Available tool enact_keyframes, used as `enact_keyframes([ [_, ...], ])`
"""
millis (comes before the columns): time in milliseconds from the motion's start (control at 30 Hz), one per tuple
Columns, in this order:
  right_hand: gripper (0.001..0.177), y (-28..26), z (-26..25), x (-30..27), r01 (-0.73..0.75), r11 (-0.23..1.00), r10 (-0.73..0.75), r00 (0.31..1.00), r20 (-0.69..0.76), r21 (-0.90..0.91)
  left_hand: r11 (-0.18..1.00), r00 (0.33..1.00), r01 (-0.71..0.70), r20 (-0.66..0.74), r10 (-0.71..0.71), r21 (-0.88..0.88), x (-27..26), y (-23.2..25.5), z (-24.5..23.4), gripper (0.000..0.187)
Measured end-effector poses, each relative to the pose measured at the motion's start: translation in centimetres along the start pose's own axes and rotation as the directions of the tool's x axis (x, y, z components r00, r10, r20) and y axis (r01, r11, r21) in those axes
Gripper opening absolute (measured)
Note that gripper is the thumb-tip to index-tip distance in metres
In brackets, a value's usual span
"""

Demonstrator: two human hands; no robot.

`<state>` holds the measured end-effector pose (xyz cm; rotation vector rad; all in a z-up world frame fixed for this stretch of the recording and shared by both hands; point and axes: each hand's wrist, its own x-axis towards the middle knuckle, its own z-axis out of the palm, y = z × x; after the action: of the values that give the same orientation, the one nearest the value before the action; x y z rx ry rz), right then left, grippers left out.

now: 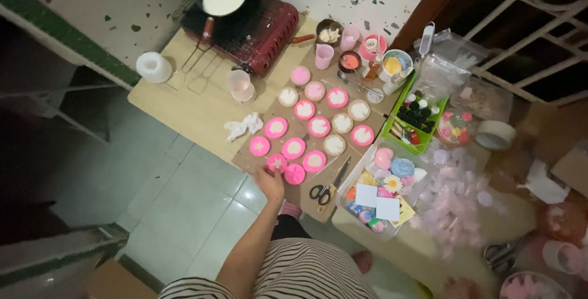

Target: Preparing decorative wax shapes by demolding stars and organizing them on a plate.

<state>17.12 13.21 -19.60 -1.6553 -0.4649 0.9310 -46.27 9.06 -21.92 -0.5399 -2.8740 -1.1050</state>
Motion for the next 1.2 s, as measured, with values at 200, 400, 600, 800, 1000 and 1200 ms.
enact_keyframes([
  [200, 0.011, -3.9, 20.0, -19.9, 0.291, 0.935, -0.245, 0.944, 0.222, -0.202, 0.872, 0.967, 0.245, 0.177, -0.185, -0.424, 2.1, 2.0, -2.2, 0.031],
  [400, 0.026, -15.8, 30.9, -31.2, 0.225, 0.921, 0.074, 0.7, 0.711, -0.318, 0.443, 0.8, 0.563, 0.594, -0.082, -0.698, 3.5, 11.4, -13.7, 0.04],
  [600, 0.024, -23.6, 31.5, -33.1, 0.203, 0.974, -0.007, 0.466, 0.885, -0.099, 0.349, 0.523, 0.674, 0.754, 0.397, -0.651, 2.3, 22.0, -25.1, 0.039],
  [800, 0.02, -26.4, 29.6, -33.9, 0.286, 0.956, -0.066, 0.439, 0.896, -0.07, 0.332, 0.387, 0.661, 0.685, 0.617, -0.673, 2.7, 25.9, -28.1, 0.046],
  [1000, 0.019, -27.2, 28.6, -34.5, 0.29, 0.955, -0.049, 0.363, 0.931, -0.063, 0.491, 0.305, 0.555, 0.713, 0.631, -0.672, 3.8, 27.2, -29.2, 0.041],
  [1200, 0.021, -28.0, 28.0, -34.8, 0.267, 0.963, -0.101, 0.295, 0.95, 0.019, 0.516, 0.16, 0.59, 0.717, 0.678, -0.62, 4.9, 28.5, -29.7, 0.046],
])
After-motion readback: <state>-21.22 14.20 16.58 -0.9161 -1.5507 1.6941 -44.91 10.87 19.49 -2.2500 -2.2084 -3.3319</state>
